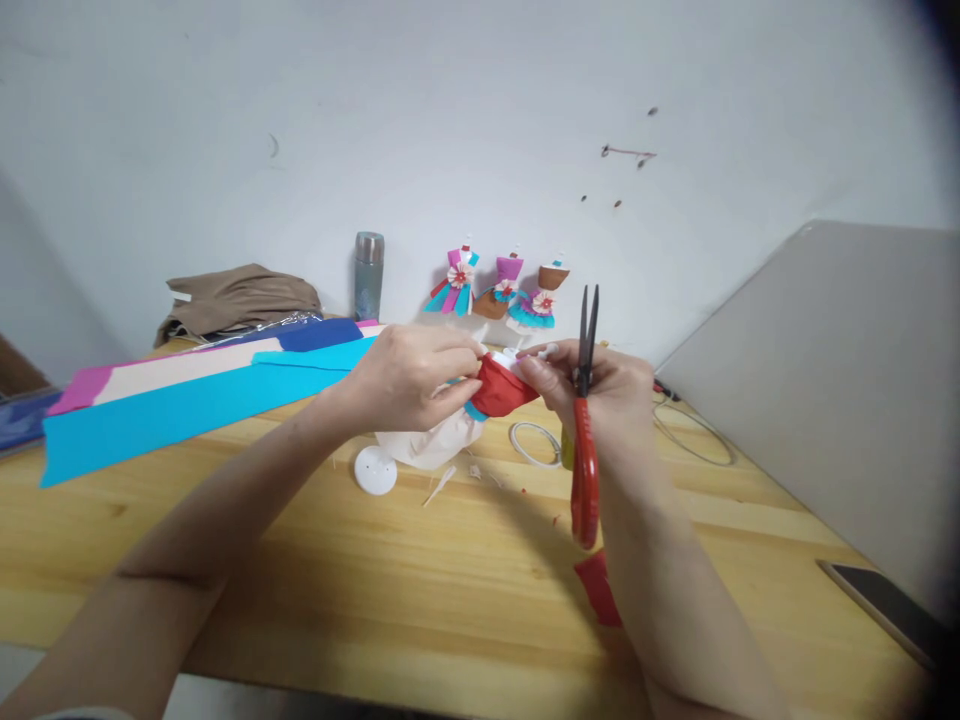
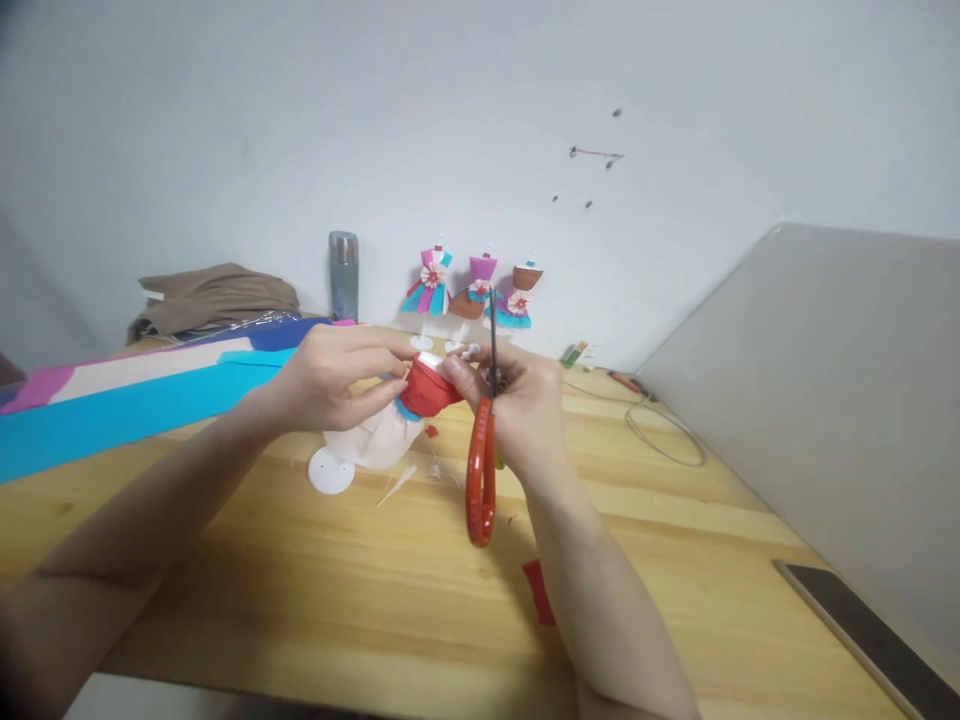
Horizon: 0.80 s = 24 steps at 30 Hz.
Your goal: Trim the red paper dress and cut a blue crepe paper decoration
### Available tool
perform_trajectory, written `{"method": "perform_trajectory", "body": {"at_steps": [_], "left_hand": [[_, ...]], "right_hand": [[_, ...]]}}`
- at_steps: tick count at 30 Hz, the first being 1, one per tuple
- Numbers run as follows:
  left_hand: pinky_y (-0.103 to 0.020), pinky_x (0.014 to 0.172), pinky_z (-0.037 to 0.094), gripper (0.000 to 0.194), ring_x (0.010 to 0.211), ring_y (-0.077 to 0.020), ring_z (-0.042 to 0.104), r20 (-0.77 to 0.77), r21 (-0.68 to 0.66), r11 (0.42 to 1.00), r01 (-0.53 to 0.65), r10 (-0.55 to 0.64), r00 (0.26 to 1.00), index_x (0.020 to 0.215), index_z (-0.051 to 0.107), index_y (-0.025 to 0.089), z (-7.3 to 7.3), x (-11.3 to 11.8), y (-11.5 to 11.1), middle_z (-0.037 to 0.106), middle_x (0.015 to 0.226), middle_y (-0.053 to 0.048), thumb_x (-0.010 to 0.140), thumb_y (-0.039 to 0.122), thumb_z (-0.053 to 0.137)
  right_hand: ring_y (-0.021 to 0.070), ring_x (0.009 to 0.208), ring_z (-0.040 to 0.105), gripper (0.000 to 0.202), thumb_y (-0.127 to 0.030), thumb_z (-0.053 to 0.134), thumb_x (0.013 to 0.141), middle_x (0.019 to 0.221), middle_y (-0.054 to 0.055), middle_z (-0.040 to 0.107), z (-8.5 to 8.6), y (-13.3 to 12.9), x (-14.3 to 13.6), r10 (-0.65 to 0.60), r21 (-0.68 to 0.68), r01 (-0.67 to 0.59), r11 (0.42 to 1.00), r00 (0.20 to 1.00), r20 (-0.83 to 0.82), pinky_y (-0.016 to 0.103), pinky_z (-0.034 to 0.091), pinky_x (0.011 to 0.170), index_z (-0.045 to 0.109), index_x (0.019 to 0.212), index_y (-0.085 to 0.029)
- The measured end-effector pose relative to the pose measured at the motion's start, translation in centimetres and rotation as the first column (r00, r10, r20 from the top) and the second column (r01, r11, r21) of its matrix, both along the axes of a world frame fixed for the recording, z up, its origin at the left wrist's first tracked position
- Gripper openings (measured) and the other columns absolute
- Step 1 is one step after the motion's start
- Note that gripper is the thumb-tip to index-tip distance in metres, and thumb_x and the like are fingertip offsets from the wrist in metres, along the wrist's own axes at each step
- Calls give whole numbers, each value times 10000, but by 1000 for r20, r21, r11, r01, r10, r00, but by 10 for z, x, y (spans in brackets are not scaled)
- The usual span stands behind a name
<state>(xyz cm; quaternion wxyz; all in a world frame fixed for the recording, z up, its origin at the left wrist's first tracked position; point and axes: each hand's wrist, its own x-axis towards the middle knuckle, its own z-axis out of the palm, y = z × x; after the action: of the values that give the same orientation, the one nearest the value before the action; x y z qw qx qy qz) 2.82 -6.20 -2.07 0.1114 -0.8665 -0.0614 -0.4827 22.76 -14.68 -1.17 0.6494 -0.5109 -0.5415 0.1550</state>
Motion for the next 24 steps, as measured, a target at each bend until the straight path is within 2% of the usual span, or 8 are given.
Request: {"method": "perform_trajectory", "body": {"at_steps": [5, 9, 14, 18, 24], "left_hand": [[-229, 733, 590, 121, 796, -138, 775, 151, -2, 997, 81, -79, 985, 982, 742, 174, -1, 6, 1, 829, 881, -42, 999, 156, 624], [-251, 744, 601, 157, 816, -155, 789, 142, 5, 997, 72, -72, 987, 994, 762, 181, -4, 9, 3, 840, 908, -52, 1005, 138, 612], [-239, 672, 591, 162, 751, -150, 783, 120, -7, 1000, 19, -18, 993, 931, 754, 178, -6, 7, 4, 837, 865, -45, 985, 141, 606], [-246, 707, 598, 172, 788, -153, 788, 129, -5, 999, -45, 45, 991, 981, 771, 182, -8, 9, 4, 838, 880, -49, 1001, 165, 601], [-240, 720, 578, 241, 797, -144, 767, 98, 37, 991, -129, 125, 987, 1018, 792, 212, -8, 10, -2, 815, 854, -35, 1024, 175, 554]], "right_hand": [[124, 507, 517, 152, -363, 841, 621, 559, -20, 644, -3, 1, 4, 15, 0, -15, 1000, 999, 28, 276, 457, 500, 793, 657, -224], [122, 516, 512, 136, -353, 841, 647, 569, -24, 637, -5, 1, 7, 15, 15, -16, 1000, 998, 66, 272, 441, 505, 809, 694, -229], [127, 512, 545, 135, -352, 850, 676, 577, -19, 665, -7, 2, 7, 26, 35, -29, 999, 996, 80, 276, 491, 507, 815, 716, -228], [142, 533, 603, 132, -345, 851, 690, 610, -2, 714, -7, 2, 7, 54, 40, -57, 998, 996, 75, 288, 547, 529, 808, 717, -223], [125, 524, 563, 108, -328, 839, 705, 603, -7, 702, -4, -1, 6, 78, 60, -85, 995, 991, 113, 265, 504, 510, 805, 712, -226]]}}
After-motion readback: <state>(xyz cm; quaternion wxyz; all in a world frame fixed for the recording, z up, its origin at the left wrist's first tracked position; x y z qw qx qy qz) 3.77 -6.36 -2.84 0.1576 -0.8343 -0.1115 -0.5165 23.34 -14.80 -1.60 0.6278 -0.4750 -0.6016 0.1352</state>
